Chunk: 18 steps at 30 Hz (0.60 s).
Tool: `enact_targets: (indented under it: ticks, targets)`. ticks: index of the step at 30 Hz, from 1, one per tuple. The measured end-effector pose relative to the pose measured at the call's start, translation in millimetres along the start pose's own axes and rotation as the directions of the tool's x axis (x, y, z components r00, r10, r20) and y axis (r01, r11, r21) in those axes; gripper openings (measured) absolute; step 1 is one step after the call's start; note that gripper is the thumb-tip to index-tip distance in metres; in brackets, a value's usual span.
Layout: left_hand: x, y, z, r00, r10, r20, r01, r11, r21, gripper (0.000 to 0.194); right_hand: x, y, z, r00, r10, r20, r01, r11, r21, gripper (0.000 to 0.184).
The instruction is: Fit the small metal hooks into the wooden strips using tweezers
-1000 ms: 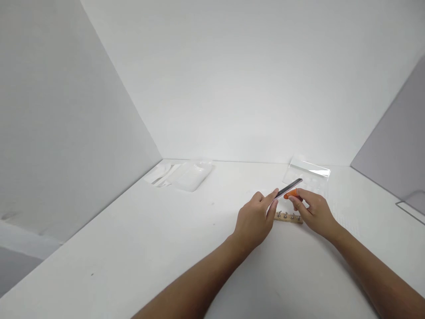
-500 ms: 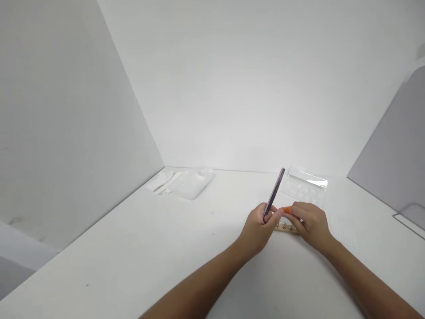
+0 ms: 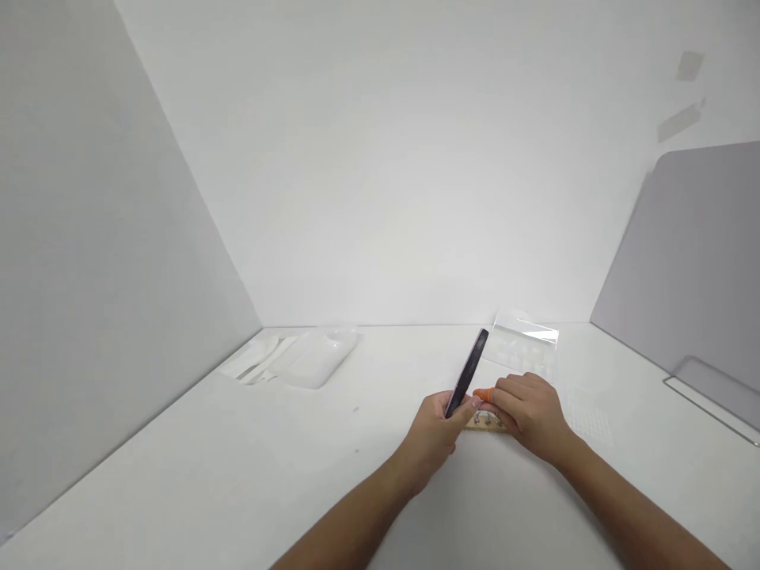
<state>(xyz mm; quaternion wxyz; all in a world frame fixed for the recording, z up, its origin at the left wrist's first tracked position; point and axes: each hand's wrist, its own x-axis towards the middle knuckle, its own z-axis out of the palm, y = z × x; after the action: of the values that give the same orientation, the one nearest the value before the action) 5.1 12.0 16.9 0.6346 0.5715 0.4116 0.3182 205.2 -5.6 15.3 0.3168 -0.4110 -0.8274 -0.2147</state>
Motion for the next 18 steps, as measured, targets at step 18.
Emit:
enact_targets:
  ticks: [18]
  targets:
    - [-6, 0, 1.5, 0.962, 0.265, -0.061, -0.245, 0.942, 0.23, 0.029, 2, -15, -10, 0.886, 0.216, 0.411, -0.419, 0.754, 0.506, 0.043]
